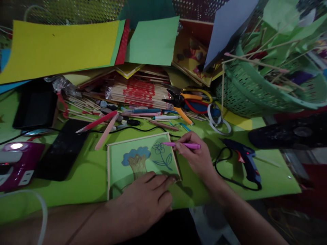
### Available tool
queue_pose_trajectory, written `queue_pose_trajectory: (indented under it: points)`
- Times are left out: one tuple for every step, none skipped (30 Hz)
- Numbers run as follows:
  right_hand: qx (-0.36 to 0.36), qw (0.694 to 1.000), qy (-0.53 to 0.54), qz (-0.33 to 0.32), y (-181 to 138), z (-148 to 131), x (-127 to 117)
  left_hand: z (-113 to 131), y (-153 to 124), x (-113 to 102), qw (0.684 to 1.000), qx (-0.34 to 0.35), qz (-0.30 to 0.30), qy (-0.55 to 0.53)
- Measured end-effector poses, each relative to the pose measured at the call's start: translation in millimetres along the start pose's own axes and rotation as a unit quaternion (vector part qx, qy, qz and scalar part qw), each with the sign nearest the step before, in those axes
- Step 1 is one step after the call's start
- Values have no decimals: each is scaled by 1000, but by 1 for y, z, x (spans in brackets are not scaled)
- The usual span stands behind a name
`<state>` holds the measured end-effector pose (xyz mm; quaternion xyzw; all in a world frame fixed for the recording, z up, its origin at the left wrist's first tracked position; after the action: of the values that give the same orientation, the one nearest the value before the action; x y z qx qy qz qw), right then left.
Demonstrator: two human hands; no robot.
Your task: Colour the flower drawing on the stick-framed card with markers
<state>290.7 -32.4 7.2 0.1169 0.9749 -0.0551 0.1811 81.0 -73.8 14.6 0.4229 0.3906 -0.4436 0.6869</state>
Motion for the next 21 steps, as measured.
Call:
queue_pose_trajectory:
  points:
    - [1,1000,-3,-1,0,1,0,0,0,0,1000,-1,0,0]
    - [2,1000,-5,-3,0,2,0,0,0,0,1000,-1,-2,0]
    - [3,1000,-7,-5,0,3,0,0,0,0,1000,-1,-1,-1]
    - [3,1000,-7,-8,1,3,0,0,0,0,1000,-2,-1,-1]
    - [2,1000,-7,-10,1,4,1,0,0,0,1000,-2,-1,-1]
    - [1,1000,-6,-12,1,4,1,0,0,0,1000,-2,0,-1]
    - [0,1000,-5,-13,1,4,1,0,0,0,1000,-1,3,1]
    - [-1,1000,-4,-13,1,4,1,0,0,0,1000,0,7,2]
    - [-1,1000,-4,-10,1,3,1,0,0,0,1000,-1,9,3]
    - [-1,1000,-4,-8,1,3,1,0,0,0,1000,0,10,3]
    - [-1,1000,-4,-6,0,3,1,0,1,-1,1000,-1,9,3]
    - [1,1000,-4,-4,0,3,1,0,1,-1,1000,-1,8,1]
    - [2,1000,-4,-4,0,3,1,0,1,-1,1000,-1,7,0]
    - [4,1000,-5,-4,0,2,1,0,1,-1,1000,-1,6,-1]
    - [4,1000,-4,-3,0,2,1,0,1,-2,1000,0,7,-1]
    - [5,1000,-3,-4,-1,1,1,0,1,-2,1000,-1,8,-2]
    - [6,1000,-2,-5,-1,0,1,0,1,-2,1000,-1,9,-1]
    - [9,1000,-1,-9,-1,-1,2,0,1,-2,1000,-2,9,-2]
    - [11,1000,1,-13,-2,-3,2,0,1,-2,1000,-3,8,-2]
    - [13,1000,3,-18,-2,-4,3,0,1,-2,1000,-2,4,-3]
    - [14,1000,4,-22,-2,-5,4,0,1,-2,1000,-2,1,-3]
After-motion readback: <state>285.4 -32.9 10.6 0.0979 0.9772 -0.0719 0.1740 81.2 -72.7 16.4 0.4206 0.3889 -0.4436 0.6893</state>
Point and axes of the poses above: each hand's wrist, its own y-axis towards the middle knuckle, its own x-axis out of the palm, z = x × y, the point moved 3 cm from there along y, towards the middle knuckle, and after that the axes turned 2 degrees about x, right-handed, at the moved point
